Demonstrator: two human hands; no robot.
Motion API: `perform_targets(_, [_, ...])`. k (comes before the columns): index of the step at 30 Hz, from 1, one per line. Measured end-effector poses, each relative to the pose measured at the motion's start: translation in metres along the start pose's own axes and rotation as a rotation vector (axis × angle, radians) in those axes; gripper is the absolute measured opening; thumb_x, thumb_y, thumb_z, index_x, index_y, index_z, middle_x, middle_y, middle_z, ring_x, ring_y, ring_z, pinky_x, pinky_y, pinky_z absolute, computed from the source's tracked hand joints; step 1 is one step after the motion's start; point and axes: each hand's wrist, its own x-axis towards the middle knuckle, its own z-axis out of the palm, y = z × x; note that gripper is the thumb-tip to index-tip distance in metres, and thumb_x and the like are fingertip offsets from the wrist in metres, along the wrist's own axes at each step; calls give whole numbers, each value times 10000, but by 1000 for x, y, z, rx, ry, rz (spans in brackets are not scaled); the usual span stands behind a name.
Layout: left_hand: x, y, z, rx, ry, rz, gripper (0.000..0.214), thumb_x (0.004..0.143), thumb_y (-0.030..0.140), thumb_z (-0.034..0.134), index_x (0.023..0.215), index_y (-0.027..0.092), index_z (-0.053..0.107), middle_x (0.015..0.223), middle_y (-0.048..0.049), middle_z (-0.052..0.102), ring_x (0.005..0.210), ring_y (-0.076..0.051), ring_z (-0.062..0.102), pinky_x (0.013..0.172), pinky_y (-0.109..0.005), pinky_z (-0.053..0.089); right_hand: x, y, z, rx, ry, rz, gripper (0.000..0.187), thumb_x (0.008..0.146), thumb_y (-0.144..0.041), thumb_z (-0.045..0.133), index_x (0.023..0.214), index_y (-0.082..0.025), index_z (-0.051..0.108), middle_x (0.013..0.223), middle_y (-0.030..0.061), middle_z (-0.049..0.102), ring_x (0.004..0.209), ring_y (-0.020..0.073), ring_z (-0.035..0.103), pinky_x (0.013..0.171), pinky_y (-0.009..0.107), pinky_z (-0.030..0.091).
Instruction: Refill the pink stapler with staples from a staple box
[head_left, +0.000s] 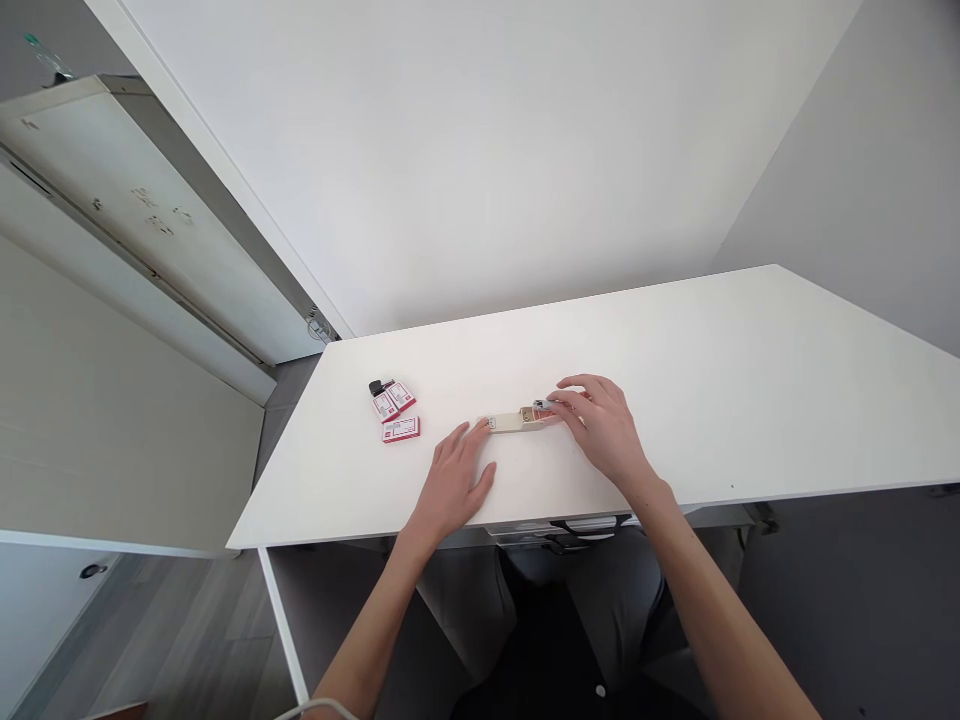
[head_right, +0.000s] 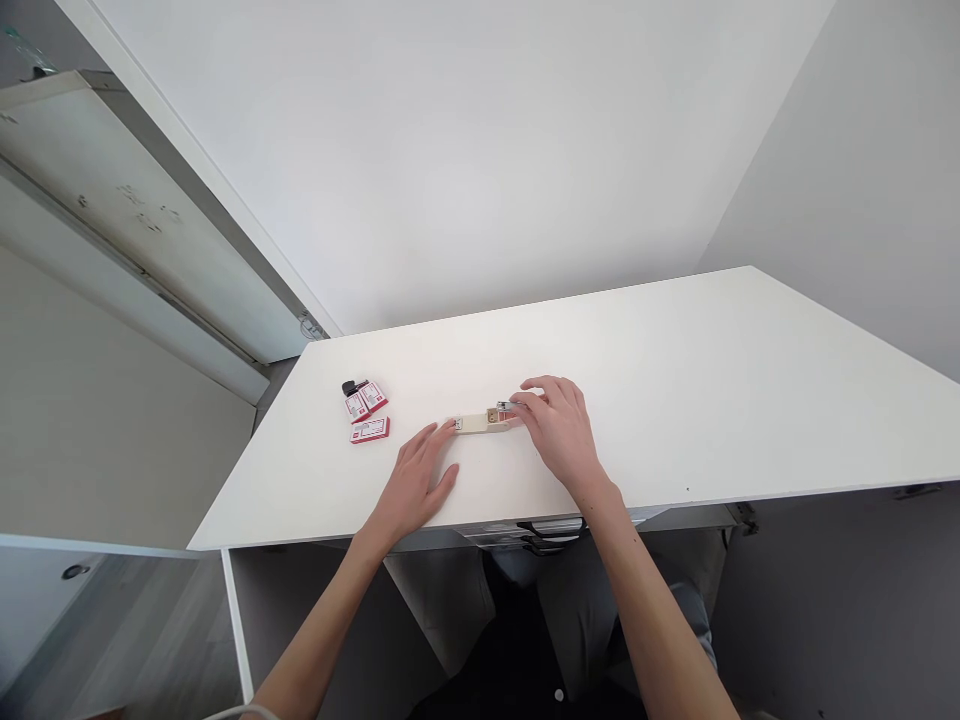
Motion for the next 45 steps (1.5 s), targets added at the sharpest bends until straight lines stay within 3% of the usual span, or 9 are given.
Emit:
perform_targets(12, [0, 1, -1, -5, -14, -9, 597, 1103, 379, 450, 1671, 349, 268, 1719, -13, 433, 1619, -288, 328, 1281, -542, 368, 1, -1, 2, 52, 15, 31, 271, 1110, -358, 504, 1097, -270, 761, 1205, 80, 756, 1125, 287, 669, 1028, 509, 507])
perform_targets(28, [0, 1, -2, 0, -10, -9, 593, 1100, 378, 457, 1667, 350, 285, 1717, -15, 437, 1617, -282, 333, 1278, -534, 374, 3, -1, -1, 48, -84, -21, 284, 1101, -359, 512, 1139, -284, 783, 1195, 83, 763, 1140, 307, 663, 1054, 554, 486])
perform_targets(31, [0, 1, -2, -1, -13, -12, 585, 1103, 376, 453, 1662, 342, 286, 1721, -13, 431, 1619, -279, 327, 1284, -532, 365, -5, 3, 0, 137, 10, 76, 291, 1089, -385, 534, 1264, -277, 739, 1260, 108, 745, 1244, 323, 632, 1080, 563, 503])
perform_targets(34, [-1, 2, -2, -5, -18, -13, 581, 1107, 379, 445, 1663, 339, 282, 1724, -11, 424, 1623, -281, 318, 1289, -534, 356, -16, 8, 1, 266, 168, 312, 415, 1051, -474, 592, 1401, -258, 649, 1446, 160, 655, 1384, 352, 575, 1108, 588, 515])
perform_targets(38, [0, 1, -2, -8, -24, -16, 580, 1107, 384, 440, 1663, 338, 280, 1726, -9, 421, 1622, -285, 319, 1287, -536, 359, -27, 8, 1, 648, 129, 619, 602, 1005, -564, 652, 1505, -260, 515, 1477, 186, 660, 1319, 342, 672, 1041, 556, 593])
perform_targets(40, [0, 1, -2, -11, -23, -19, 588, 1105, 383, 444, 1666, 340, 276, 1723, -11, 427, 1621, -287, 322, 1283, -541, 363, -28, 2, 1, 773, 102, 623, 594, 1024, -557, 628, 1518, -261, 484, 1444, 181, 692, 1329, 325, 680, 1069, 546, 590])
perform_targets(45, [0, 2, -3, -30, -23, 1, 610, 1093, 357, 457, 1675, 355, 275, 1704, -16, 457, 1614, -286, 341, 1269, -546, 383, -21, -21, 2, 788, 87, 439, 496, 1070, -509, 558, 1497, -265, 494, 1460, 165, 681, 1335, 290, 683, 1132, 534, 556])
